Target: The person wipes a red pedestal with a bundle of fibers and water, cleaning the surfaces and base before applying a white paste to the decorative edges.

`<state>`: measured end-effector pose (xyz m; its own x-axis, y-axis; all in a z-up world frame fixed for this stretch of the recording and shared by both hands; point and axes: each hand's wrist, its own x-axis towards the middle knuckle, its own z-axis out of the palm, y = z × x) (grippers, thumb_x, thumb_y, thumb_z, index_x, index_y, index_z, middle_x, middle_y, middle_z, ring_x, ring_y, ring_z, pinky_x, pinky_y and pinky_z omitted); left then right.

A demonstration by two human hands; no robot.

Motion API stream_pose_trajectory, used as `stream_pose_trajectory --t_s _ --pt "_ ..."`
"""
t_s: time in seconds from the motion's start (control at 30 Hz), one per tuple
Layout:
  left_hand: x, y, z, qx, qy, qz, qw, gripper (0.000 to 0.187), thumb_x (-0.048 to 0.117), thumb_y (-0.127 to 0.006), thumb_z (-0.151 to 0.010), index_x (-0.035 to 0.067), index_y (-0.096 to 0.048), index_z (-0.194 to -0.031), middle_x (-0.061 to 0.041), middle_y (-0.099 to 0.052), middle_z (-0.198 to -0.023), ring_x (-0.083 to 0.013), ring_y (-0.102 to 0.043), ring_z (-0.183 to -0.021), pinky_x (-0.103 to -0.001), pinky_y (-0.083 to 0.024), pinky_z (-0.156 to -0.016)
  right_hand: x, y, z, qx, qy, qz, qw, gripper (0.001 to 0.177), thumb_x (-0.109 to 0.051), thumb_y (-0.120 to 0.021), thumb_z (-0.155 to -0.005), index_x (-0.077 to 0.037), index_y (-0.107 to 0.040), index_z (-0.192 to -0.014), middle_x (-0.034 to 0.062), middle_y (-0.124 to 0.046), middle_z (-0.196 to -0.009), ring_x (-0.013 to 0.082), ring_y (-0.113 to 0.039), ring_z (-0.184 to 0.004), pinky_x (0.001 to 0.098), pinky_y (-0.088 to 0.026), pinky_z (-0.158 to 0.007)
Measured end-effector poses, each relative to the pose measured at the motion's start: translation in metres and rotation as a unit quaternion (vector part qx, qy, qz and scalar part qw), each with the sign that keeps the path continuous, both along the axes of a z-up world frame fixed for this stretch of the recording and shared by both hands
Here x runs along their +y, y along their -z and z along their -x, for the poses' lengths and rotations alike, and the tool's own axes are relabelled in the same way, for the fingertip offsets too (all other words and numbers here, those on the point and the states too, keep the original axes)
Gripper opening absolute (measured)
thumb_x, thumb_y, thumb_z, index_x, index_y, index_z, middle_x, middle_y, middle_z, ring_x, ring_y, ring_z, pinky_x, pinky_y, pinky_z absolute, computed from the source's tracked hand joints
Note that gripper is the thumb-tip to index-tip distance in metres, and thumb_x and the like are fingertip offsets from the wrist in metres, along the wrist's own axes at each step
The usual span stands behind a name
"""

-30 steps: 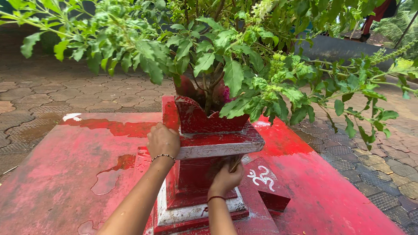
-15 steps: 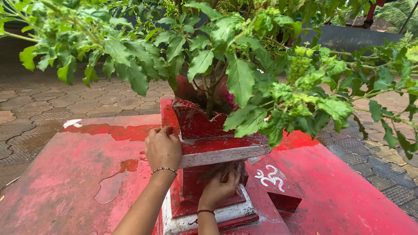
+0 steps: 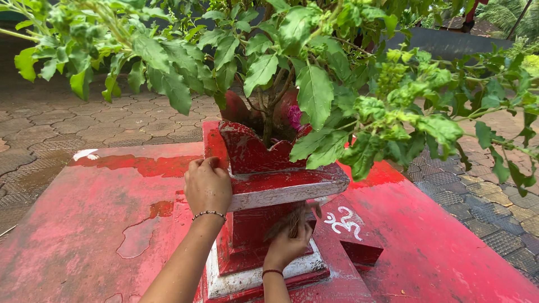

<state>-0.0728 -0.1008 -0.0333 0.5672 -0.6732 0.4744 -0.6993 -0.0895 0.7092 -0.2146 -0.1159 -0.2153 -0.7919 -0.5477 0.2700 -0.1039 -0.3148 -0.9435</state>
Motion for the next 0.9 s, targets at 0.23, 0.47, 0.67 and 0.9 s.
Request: stream_pose_trajectory --t_s 0.23,0.47,0.67,0.9 --pt "-0.002 0.006 -0.001 -0.011 -0.01 0.01 1.0 0.031 0.018 -0.057 -0.091 0.012 -0.077 -0.114 -0.015 -0.065 -0.122 -0.0348 -0.059 -0.114 -0.048 -0.046 -0.1 0.003 -0.002 0.01 -0.034 -0.019 -0.068 0.997 0.036 0.004 -0.065 -0.088 0.002 -0.074 -0.122 0.0118 -0.07 -0.118 0.0278 -0.071 -0.102 0.0386 -0.056 -0.09" --pt "0.002 0.003 0.004 -0.004 -0.013 0.0 1.0 0.031 0.017 -0.056 -0.09 0.012 -0.077 -0.113 -0.014 -0.065 -0.124 -0.0349 -0.059 -0.114 -0.048 -0.046 -0.1 0.0 0.021 0.007 0.03 -0.006 -0.015 0.999 0.046 0.008 -0.063 -0.08 -0.001 -0.075 -0.123 0.0146 -0.071 -0.118 0.0285 -0.069 -0.107 0.0393 -0.056 -0.094" --pt "0.001 0.004 0.003 0.008 -0.007 0.004 1.0 0.032 0.019 -0.056 -0.091 0.012 -0.077 -0.114 -0.013 -0.065 -0.124 -0.0339 -0.059 -0.116 -0.047 -0.045 -0.104 -0.01 0.037 0.006 0.025 0.026 -0.08 0.996 0.033 0.002 -0.07 -0.085 0.007 -0.072 -0.117 0.0182 -0.072 -0.117 0.0345 -0.07 -0.105 0.043 -0.054 -0.093" --pt "0.0 0.001 0.002 0.0 -0.016 0.005 1.0 0.034 0.019 -0.056 -0.091 0.01 -0.074 -0.118 -0.014 -0.064 -0.124 -0.0342 -0.058 -0.116 -0.047 -0.045 -0.102 0.009 0.022 0.007 0.113 0.031 0.019 0.993 0.04 0.004 -0.067 -0.081 0.008 -0.07 -0.12 0.021 -0.069 -0.125 0.0377 -0.067 -0.112 0.0443 -0.053 -0.095"
